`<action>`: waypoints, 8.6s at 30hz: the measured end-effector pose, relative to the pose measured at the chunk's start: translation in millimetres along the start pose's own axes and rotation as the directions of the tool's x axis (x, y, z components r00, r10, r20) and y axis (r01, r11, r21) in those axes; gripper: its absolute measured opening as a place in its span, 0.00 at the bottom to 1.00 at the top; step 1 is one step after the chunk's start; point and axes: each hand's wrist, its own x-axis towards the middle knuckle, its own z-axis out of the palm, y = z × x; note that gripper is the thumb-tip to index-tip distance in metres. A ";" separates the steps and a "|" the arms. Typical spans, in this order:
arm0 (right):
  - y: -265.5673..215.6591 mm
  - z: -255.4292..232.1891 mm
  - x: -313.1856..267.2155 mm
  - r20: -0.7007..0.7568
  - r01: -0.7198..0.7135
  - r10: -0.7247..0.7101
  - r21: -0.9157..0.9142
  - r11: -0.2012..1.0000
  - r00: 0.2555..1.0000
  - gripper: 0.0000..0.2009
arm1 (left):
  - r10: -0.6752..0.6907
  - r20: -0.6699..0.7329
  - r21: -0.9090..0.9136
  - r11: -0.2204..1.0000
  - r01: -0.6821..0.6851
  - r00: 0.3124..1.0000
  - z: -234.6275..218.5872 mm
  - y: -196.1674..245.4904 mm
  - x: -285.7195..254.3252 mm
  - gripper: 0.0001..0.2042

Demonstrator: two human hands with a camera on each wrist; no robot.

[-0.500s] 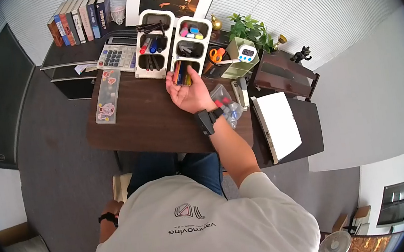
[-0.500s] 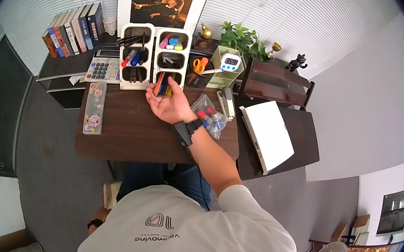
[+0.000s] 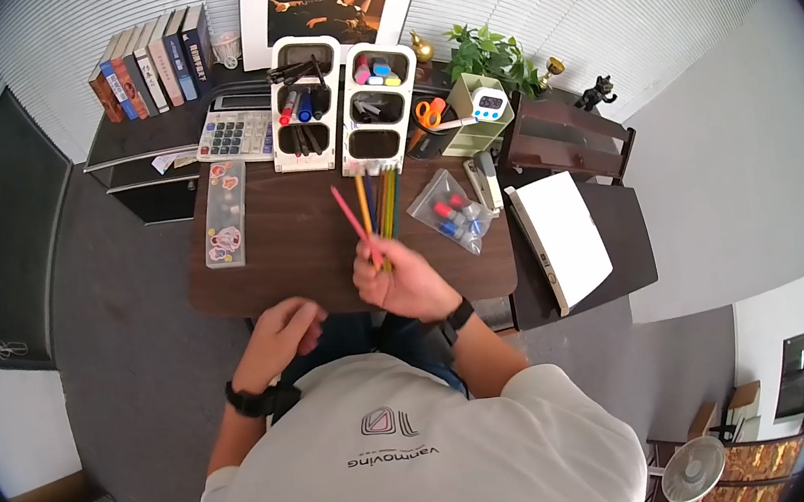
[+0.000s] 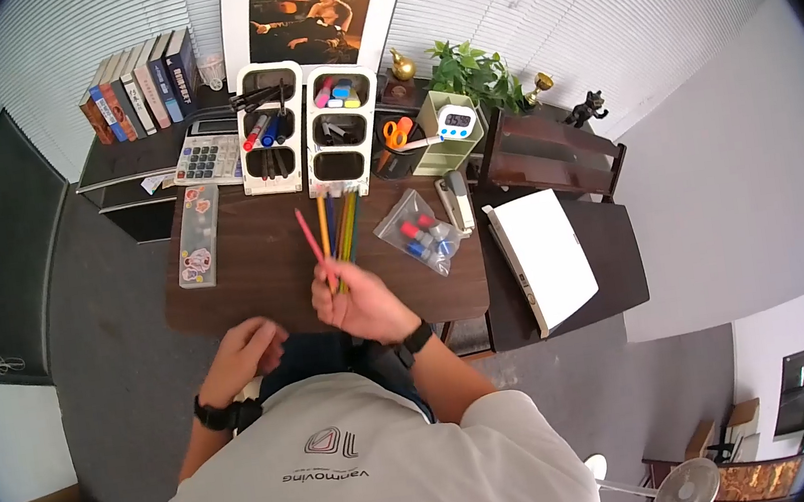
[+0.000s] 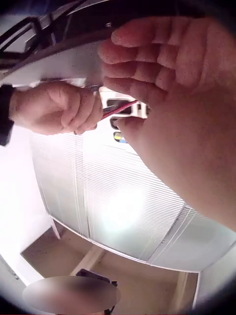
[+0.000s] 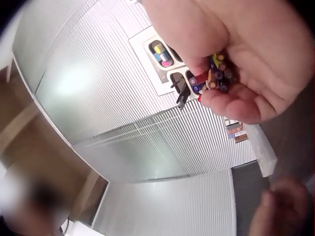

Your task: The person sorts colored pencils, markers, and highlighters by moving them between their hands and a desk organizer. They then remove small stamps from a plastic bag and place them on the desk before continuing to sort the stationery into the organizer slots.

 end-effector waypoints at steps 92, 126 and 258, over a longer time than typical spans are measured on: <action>3.7 -51.2 -20.4 0.048 0.463 -0.820 -0.843 0.273 0.570 0.14 | 0.134 0.313 -0.723 0.676 0.144 0.940 50.2 17.9 177.6 0.19; 12.3 -33.5 -2.4 0.111 0.437 -0.723 -0.855 0.280 0.681 0.22 | 0.259 0.348 -0.778 0.616 0.124 0.901 38.0 29.6 186.6 0.21; -21.1 15.3 18.4 0.284 0.046 -0.893 -0.957 -0.286 0.348 0.13 | 0.024 0.528 -0.556 0.765 0.325 0.849 52.5 21.2 166.6 0.18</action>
